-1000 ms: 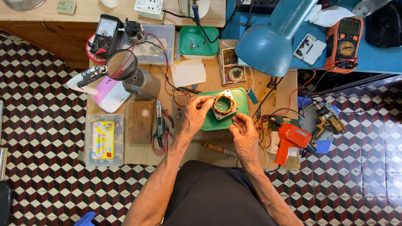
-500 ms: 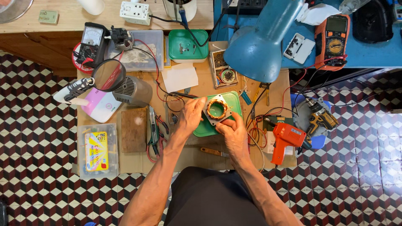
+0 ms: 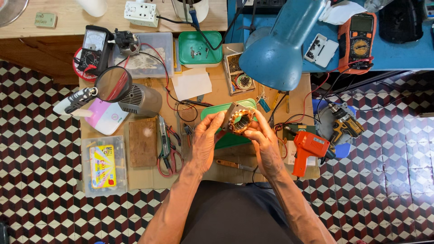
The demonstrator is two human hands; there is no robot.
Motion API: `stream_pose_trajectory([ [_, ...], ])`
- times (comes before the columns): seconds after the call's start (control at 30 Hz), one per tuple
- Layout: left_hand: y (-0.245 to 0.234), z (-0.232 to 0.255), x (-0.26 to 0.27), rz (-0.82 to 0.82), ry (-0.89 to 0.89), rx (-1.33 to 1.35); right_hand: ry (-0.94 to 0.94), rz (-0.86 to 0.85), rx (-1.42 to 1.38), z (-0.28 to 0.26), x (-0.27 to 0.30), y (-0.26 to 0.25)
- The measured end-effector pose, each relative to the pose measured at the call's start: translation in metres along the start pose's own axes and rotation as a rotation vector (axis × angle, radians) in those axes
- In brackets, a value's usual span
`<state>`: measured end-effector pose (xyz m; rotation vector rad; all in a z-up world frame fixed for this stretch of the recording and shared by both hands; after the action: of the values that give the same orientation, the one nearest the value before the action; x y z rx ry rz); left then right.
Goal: The person uses a heat gun to apply heat to a small electrical component held in a container, then removes and inspects the component by hand. The person repeatedly handles the component, turning it over and examining the copper windings and internal structure.
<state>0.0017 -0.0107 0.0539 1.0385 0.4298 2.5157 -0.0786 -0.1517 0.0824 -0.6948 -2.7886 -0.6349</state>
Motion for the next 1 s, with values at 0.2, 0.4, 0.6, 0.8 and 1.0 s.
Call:
stream_pose_trajectory([
  [0.2, 0.016, 0.007, 0.015, -0.053, 0.077, 0.053, -0.056, -0.061, -0.024, -0.023, 0.006, -0.001],
  [0.4, 0.025, 0.009, 0.018, -0.254, -0.044, 0.017, -0.01, -0.078, 0.04, -0.028, 0.006, -0.009],
  [0.6, 0.029, -0.004, 0.015, -0.387, -0.099, 0.031, 0.021, -0.107, 0.138, -0.041, 0.009, -0.015],
  [0.8, 0.036, -0.014, 0.016, -0.441, -0.021, 0.118, -0.027, -0.056, 0.026, -0.042, 0.011, -0.02],
  [1.0, 0.037, -0.014, 0.024, -0.374, -0.019, 0.196, -0.383, 0.198, 0.134, -0.048, 0.041, -0.027],
])
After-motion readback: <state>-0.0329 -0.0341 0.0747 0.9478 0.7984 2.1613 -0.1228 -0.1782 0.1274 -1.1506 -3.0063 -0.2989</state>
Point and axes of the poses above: each hand's wrist, its own x-axis away from the middle knuckle, its own y-axis out of the palm, z = x × y, the point moved 6 cm from there along -x, towards the middle knuckle, and after that the axes turned 9 degrees about -y, right-handed, at the moved point
